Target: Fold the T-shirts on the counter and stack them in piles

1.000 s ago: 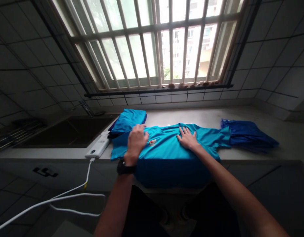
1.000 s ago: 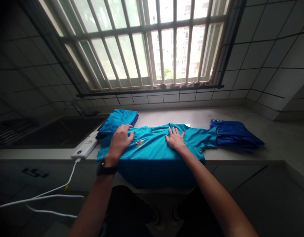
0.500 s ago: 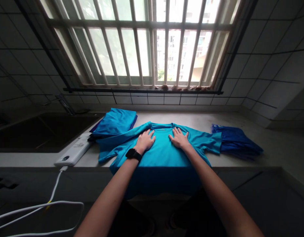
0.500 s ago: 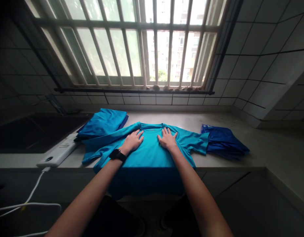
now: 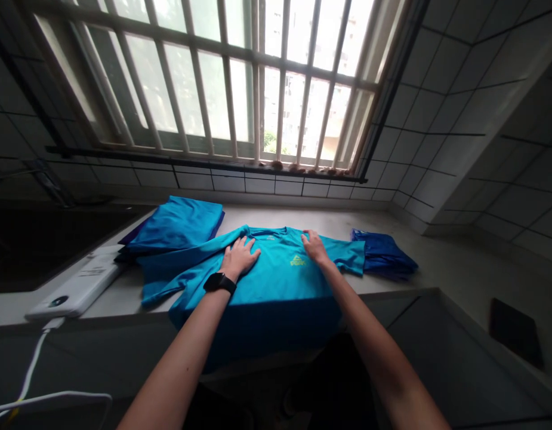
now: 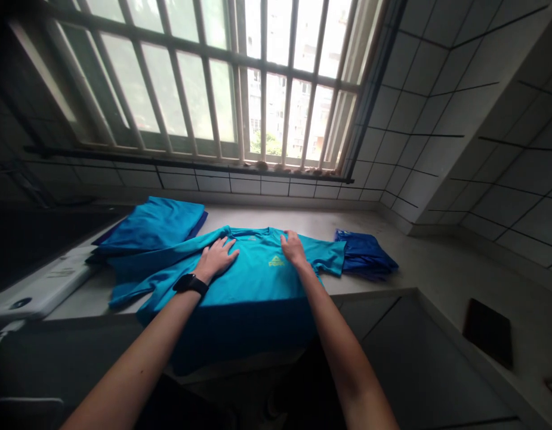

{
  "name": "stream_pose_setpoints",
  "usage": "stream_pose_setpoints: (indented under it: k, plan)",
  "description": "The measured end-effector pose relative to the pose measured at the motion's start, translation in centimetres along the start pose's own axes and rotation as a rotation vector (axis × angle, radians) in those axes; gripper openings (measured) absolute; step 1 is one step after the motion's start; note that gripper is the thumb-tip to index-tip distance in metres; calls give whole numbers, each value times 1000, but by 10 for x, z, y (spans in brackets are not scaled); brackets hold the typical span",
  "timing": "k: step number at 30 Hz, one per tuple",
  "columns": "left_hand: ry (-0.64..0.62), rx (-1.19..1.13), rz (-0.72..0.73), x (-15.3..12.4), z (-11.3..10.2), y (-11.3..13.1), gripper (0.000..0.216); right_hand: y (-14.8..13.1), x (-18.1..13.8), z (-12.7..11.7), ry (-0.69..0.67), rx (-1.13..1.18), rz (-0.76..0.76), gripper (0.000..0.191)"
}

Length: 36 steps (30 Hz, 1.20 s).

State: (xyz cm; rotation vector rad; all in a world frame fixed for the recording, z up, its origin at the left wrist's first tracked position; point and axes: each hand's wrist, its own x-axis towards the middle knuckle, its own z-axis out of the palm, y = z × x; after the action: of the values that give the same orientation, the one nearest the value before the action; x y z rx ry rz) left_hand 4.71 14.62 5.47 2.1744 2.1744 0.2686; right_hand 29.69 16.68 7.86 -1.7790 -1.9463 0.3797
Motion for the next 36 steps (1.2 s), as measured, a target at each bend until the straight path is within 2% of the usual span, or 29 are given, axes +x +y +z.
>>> stream_pose_setpoints:
  k: [2, 4, 6, 8, 12, 16, 19, 21, 23, 25, 28, 30, 31, 35, 36]
  plan:
    - [-2, -5, -10, 0, -1, 1, 61, 20, -8, -24, 134, -53, 139, 50]
    - [3, -11, -11, 0, -1, 1, 62, 46, -18, -49, 233, -118, 346, 54]
    - [11, -19, -6, 0, 0, 1, 62, 71, -27, -71, 290, -150, 549, 62]
    - [16, -27, 0, 1, 1, 0, 62, 92, -33, -86, 302, -129, 625, 67]
    - [15, -27, 0, 1, 3, -1, 62, 106, -32, -94, 272, -44, 551, 63]
    - [18, -30, 0, 2, 4, -2, 62, 87, -25, -88, 257, 35, 370, 65]
    - [18, -30, -6, 3, 4, -2, 62, 67, -22, -84, 98, 215, 203, 70]
    - [24, -36, -9, 4, 4, -2, 62, 57, -20, -83, -21, 358, 139, 62]
    - [28, -43, -6, 4, 5, -2, 63, 51, -19, -85, -26, 352, 138, 49]
    - [26, -45, -3, 4, 5, -2, 63, 48, -19, -88, -15, 160, 182, 34]
    - [31, -44, -2, 5, 7, -3, 63, 48, -25, -91, -225, -126, 270, 18]
    - [32, -47, -2, 7, 9, -3, 63, 48, -32, -89, -354, -171, 315, 17]
    - [30, -48, -1, 8, 11, -3, 63, 49, -35, -87, -364, -159, 324, 16]
    - [22, -50, -3, 10, 13, -4, 64, 50, -41, -78, -197, -26, 308, 21]
    - [22, -51, -2, 10, 13, -4, 64, 50, -40, -76, -198, -1, 303, 22]
